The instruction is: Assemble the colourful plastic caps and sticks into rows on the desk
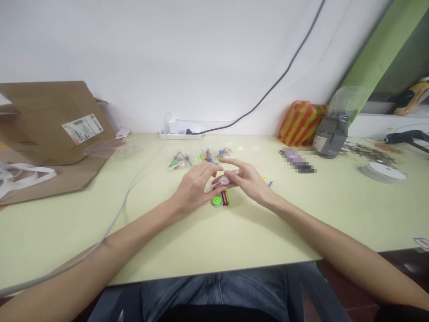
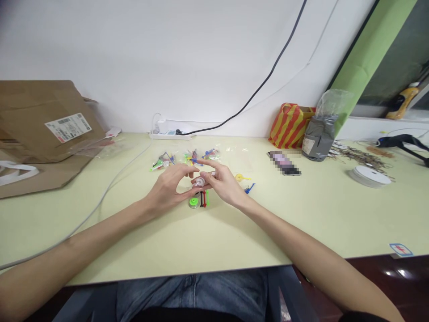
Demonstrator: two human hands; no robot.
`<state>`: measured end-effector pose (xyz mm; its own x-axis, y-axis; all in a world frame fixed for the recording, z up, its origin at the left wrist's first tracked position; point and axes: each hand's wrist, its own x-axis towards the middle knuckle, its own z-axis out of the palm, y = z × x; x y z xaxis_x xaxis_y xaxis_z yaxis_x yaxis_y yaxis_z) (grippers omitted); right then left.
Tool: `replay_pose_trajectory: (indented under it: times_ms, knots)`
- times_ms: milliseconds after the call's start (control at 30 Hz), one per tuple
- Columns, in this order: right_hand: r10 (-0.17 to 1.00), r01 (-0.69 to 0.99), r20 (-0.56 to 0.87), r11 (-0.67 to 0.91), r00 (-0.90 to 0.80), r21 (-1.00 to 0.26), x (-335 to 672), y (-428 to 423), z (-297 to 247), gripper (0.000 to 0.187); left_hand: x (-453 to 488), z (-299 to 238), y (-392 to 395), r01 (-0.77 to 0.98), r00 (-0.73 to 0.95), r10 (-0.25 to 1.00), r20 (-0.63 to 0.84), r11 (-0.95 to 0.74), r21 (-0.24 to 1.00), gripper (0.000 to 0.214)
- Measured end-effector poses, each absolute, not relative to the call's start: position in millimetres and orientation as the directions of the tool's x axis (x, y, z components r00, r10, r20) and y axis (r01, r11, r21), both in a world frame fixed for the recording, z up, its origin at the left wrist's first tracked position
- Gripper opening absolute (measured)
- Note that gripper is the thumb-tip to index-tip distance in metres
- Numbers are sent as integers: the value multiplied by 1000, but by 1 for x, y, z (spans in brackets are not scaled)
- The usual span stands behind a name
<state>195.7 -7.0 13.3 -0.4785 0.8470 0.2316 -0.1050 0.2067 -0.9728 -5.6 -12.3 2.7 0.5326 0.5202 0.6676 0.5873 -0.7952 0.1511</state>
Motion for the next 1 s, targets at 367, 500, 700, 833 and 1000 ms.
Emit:
replay_pose_trajectory:
  times_ms: [367, 500, 700, 833, 1000]
  knots:
    - [773, -106, 330, 327, -542, -939, 196, -6, 11, 36, -6, 6, -13, 573, 502, 531, 683, -796, 198, 26]
    - [763, -66, 343, 370, -548, -927, 199, -7, 16, 31, -8, 5, -13, 549, 503, 544, 672, -801, 239, 27]
    - [703, -51, 306, 359, -642, -932, 199, -12, 22, 29, -9, 6, -14, 502, 556, 534, 637, -827, 255, 19]
    - [693, -83, 321, 354, -646, -932, 199, -12, 23, 30, -9, 7, -15, 467, 588, 539, 603, -835, 291, 10]
    - [634, -115, 287, 299, -718, -947, 200, -11, 22, 31, -5, 7, -20, 485, 632, 562, 533, -824, 293, 11]
